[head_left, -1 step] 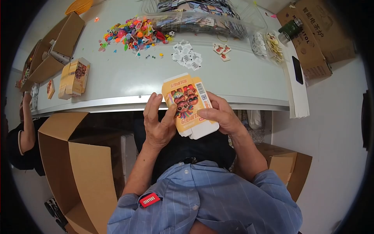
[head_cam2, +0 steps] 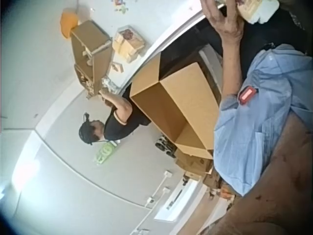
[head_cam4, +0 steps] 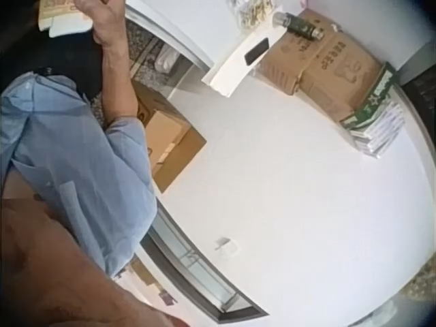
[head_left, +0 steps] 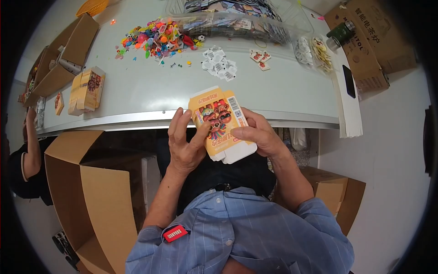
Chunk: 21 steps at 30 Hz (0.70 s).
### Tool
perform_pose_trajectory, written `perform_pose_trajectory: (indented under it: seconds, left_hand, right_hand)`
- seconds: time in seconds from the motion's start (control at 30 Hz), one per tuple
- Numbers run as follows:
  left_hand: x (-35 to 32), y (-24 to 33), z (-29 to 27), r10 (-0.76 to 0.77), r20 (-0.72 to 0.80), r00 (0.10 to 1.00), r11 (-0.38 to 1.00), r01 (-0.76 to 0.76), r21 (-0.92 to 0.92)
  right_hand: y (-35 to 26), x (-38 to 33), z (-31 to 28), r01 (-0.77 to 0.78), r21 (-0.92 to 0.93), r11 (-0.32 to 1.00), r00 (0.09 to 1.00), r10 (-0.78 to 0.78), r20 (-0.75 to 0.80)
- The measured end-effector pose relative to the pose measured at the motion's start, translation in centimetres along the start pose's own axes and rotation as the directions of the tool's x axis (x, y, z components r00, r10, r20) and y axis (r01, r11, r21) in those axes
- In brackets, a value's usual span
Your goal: Assembling small toy packages by inserting components into envelopes and packing the finished units into a shipping box.
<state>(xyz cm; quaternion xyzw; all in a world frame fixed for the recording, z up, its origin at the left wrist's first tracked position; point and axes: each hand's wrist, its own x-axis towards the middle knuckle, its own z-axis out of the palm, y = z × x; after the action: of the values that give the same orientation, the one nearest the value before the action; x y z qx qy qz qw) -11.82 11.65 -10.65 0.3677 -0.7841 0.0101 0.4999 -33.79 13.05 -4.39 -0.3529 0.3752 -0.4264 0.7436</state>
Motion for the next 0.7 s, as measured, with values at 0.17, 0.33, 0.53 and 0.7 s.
perform_pose_trajectory:
  seconds: [0.17, 0.33, 0.53, 0.7]
  left_hand:
    - [1.0, -0.1, -1.3, 0.085, 0.065, 0.994, 0.996, -0.083, -0.032]
    - [2.3, 1.2, -3.3, -0.188, 0.139, 0.972, 0.923, 0.223, -0.315]
    - [2.5, 2.8, -2.6, -0.637, 0.658, 0.401, -0.343, 0.617, -0.708]
    - [2.0, 2.8, -2.1, -0.63, 0.689, 0.358, -0.363, 0.649, -0.669]
  right_hand:
    - [0.0, -0.4, -0.3, -0.076, -0.02, 0.997, 0.994, 0.077, 0.076]
    - [0.2, -0.2, -2.2, -0.007, -0.195, 0.981, 0.994, 0.028, 0.104]
    - [0.5, -0.7, -1.5, 0.234, -0.313, 0.921, 0.971, -0.24, 0.02]
    - [0.6, -0.7, -0.9, 0.13, -0.276, 0.952, 0.991, -0.113, 0.076]
